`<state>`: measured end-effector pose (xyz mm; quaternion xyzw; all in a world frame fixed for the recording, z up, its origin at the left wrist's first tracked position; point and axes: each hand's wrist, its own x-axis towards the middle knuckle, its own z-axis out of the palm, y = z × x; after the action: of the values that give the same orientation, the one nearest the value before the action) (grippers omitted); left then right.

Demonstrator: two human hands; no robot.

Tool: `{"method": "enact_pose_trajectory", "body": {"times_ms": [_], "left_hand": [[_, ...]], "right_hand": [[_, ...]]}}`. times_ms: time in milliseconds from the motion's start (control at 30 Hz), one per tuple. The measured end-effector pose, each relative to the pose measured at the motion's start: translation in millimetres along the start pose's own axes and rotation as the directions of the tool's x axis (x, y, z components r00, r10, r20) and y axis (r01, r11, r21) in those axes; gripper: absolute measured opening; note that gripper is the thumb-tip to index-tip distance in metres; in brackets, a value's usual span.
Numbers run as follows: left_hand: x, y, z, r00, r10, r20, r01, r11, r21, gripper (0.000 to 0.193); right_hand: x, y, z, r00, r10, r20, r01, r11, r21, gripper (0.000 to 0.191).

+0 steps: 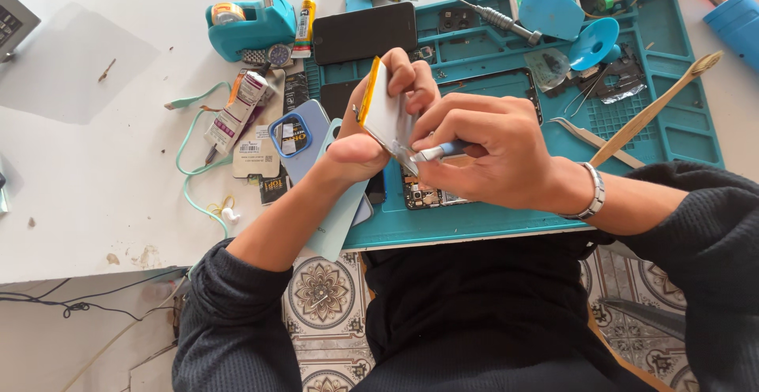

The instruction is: The person pries the battery out of an opened smartphone using a pry tool, cleans the old battery and the phone chassis with a brush, and positions a replacement battery into the phone body on the repair mat.

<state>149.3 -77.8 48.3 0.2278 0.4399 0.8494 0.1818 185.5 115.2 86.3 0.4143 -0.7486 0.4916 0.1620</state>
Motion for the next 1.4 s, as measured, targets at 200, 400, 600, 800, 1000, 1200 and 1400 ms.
{"method": "enact_pose_trajectory", "body": {"times_ms": [200, 400, 600, 800, 1000, 1200, 1400], "left_hand": [[-1, -4, -4, 0.98, 0.163, 0.117, -0.165, 0.986, 0.009, 0.078], [1, -5, -3, 0.99, 0.127, 0.057, -0.127, 0.992, 0.012, 0.065], [0, -4, -1, 0.983, 0.153, 0.102, -0.151, 0.988, -0.033, 0.066], [1, -4, 1, 0.98, 0.138, 0.143, -0.135, 0.99, -0.026, 0.075], [-1, 0, 8, 0.995, 0.062, 0.082, -0.059, 0.997, -0.043, 0.063], [-1, 1, 10, 0.998, 0.02, 0.063, -0.017, 0.999, -0.051, 0.072], [3, -2, 0, 0.984, 0.075, 0.163, -0.046, 0.984, -0.173, 0.098]], "right_hand": [[-2, 3, 3, 0.999, 0.044, 0.017, -0.044, 0.999, 0.013, 0.019], [-3, 0, 3, 0.999, 0.031, -0.014, -0.031, 0.999, -0.03, 0.017], [-5, -1, 2, 0.999, 0.045, -0.025, -0.046, 0.998, -0.036, 0.019], [-6, 0, 1, 1.0, -0.003, -0.018, 0.003, 1.0, -0.028, 0.024], [-7, -3, -1, 1.0, -0.016, -0.019, 0.016, 1.0, -0.013, 0.028], [-6, -4, -3, 1.0, 0.011, -0.001, -0.011, 0.999, 0.045, 0.023], [-7, -8, -7, 1.0, 0.013, -0.009, -0.012, 0.993, 0.119, 0.021]]}}
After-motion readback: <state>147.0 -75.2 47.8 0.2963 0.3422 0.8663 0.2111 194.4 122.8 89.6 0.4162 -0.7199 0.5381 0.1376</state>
